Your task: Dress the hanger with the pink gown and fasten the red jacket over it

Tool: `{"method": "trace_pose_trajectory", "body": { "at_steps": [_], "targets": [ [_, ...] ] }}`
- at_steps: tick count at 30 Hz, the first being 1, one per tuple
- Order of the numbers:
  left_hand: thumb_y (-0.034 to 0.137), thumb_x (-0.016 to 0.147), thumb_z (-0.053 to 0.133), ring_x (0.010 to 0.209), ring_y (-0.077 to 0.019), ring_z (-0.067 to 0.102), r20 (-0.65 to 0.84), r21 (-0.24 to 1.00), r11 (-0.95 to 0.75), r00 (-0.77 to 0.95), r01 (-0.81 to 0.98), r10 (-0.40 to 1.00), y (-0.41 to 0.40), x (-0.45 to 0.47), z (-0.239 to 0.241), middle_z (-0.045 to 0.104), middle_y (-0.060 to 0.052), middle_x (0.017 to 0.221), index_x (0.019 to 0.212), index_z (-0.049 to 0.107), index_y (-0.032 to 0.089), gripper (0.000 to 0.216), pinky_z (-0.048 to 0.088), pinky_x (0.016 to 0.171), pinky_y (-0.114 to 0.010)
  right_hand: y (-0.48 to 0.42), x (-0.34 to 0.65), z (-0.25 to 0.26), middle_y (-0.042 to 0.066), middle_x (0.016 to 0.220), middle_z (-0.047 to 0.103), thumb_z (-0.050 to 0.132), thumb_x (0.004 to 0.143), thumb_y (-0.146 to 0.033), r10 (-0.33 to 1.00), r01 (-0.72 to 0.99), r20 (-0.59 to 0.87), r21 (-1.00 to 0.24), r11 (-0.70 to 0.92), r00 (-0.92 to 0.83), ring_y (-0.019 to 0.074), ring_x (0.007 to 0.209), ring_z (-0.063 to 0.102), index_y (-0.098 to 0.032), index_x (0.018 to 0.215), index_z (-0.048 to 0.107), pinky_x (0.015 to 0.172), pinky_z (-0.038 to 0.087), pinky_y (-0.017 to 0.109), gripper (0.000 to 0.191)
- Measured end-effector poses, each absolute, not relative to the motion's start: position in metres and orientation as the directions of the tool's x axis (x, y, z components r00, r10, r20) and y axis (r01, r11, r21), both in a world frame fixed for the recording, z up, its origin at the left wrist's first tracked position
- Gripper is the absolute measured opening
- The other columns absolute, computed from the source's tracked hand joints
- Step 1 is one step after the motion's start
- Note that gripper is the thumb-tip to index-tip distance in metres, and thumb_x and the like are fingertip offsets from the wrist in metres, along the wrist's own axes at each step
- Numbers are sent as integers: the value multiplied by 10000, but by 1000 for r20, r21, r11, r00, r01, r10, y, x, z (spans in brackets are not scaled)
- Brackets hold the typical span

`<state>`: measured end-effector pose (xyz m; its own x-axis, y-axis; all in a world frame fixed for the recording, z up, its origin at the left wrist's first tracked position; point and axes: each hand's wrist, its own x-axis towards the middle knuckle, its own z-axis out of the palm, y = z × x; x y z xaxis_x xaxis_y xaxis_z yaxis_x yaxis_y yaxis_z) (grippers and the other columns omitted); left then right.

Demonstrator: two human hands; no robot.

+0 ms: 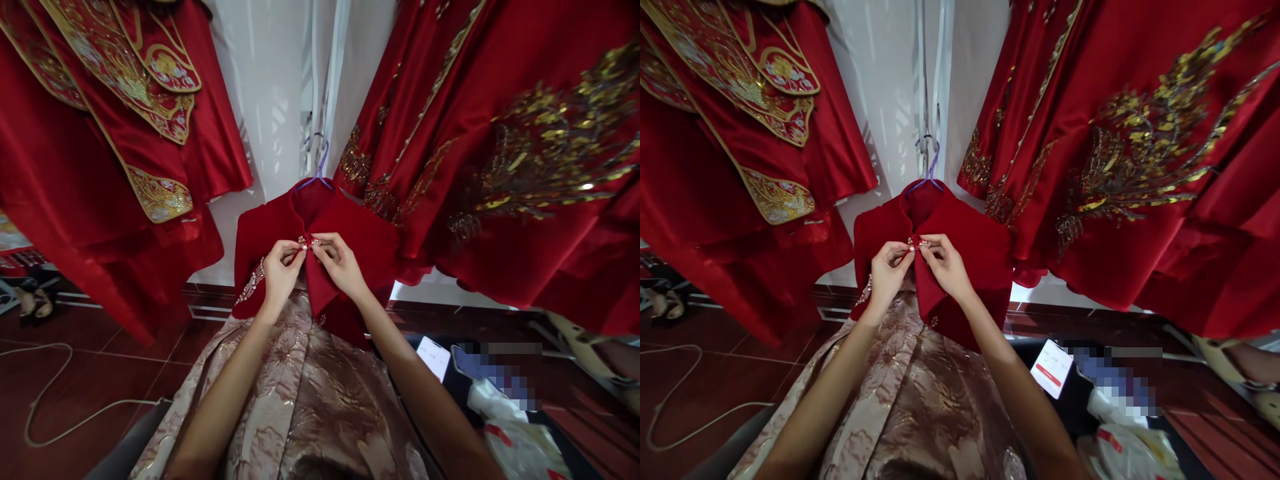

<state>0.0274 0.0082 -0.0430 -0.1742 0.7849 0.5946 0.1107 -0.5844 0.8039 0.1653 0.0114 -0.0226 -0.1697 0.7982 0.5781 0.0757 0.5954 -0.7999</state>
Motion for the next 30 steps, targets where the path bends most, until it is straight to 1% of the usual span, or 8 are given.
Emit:
{"method": "trace_pose_trajectory", "body": {
  "at_steps": [2,4,8,10,17,24,28,30],
  "targets": [
    [238,793,592,865,-145,656,597,802,-582,-159,133,786,8,26,-40,657,-34,895,865,532,209,98,537,793,-297,10,164,-21,44,988,625,570,818,-436,801,86,577,-801,593,-159,170,867,617,-247,1039,576,771,528,320,291],
    [230,794,588,870,-147,655,624,778,-595,-140,201,768,7,24,-36,662,-28,902,875,543,216,94,534,792,-296,8,162,-19,46,978,646,578,818,-422,793,96,590,-790,606,-152,166,838,629,-236,1021,596,775,531,324,275],
    [202,816,545,882,-160,642,694,654,-622,-16,431,719,-1,20,-25,663,-31,925,900,570,233,93,518,820,-318,3,160,-15,53,998,668,577,826,-403,774,171,624,-755,633,-108,178,869,645,-223,992,625,800,537,339,249],
    [197,819,530,872,-165,637,704,595,-628,52,502,709,-7,18,-20,660,-37,931,904,581,233,105,513,820,-321,0,159,-14,53,1022,667,566,835,-403,772,203,630,-748,632,-87,183,891,648,-228,1000,638,812,543,348,252],
    [288,810,560,756,-156,633,707,546,-642,114,538,698,-9,15,-10,656,-37,837,838,576,206,88,517,744,-296,-2,160,-17,57,1061,653,593,822,-393,765,191,643,-747,637,-39,189,924,648,-250,1084,672,834,554,350,308],
    [251,799,568,725,-137,638,702,494,-652,180,575,689,-5,13,-4,672,-30,824,848,603,182,92,512,708,-264,4,165,-19,52,966,647,670,763,-377,781,130,621,-771,624,-62,166,872,656,-234,1114,672,799,568,307,379],
    [239,788,580,692,-134,637,681,494,-623,176,607,711,-5,14,-2,677,-26,784,842,613,176,89,505,675,-250,4,167,-17,50,951,632,667,764,-370,772,157,633,-757,634,-63,154,846,653,-231,1115,672,772,579,294,377],
    [229,790,574,683,-134,634,679,465,-624,200,628,706,-5,13,1,674,-29,774,828,613,172,79,498,663,-247,5,167,-16,52,956,632,664,764,-374,775,172,628,-758,629,-68,155,843,652,-229,1119,669,768,583,300,384]
  ]
}}
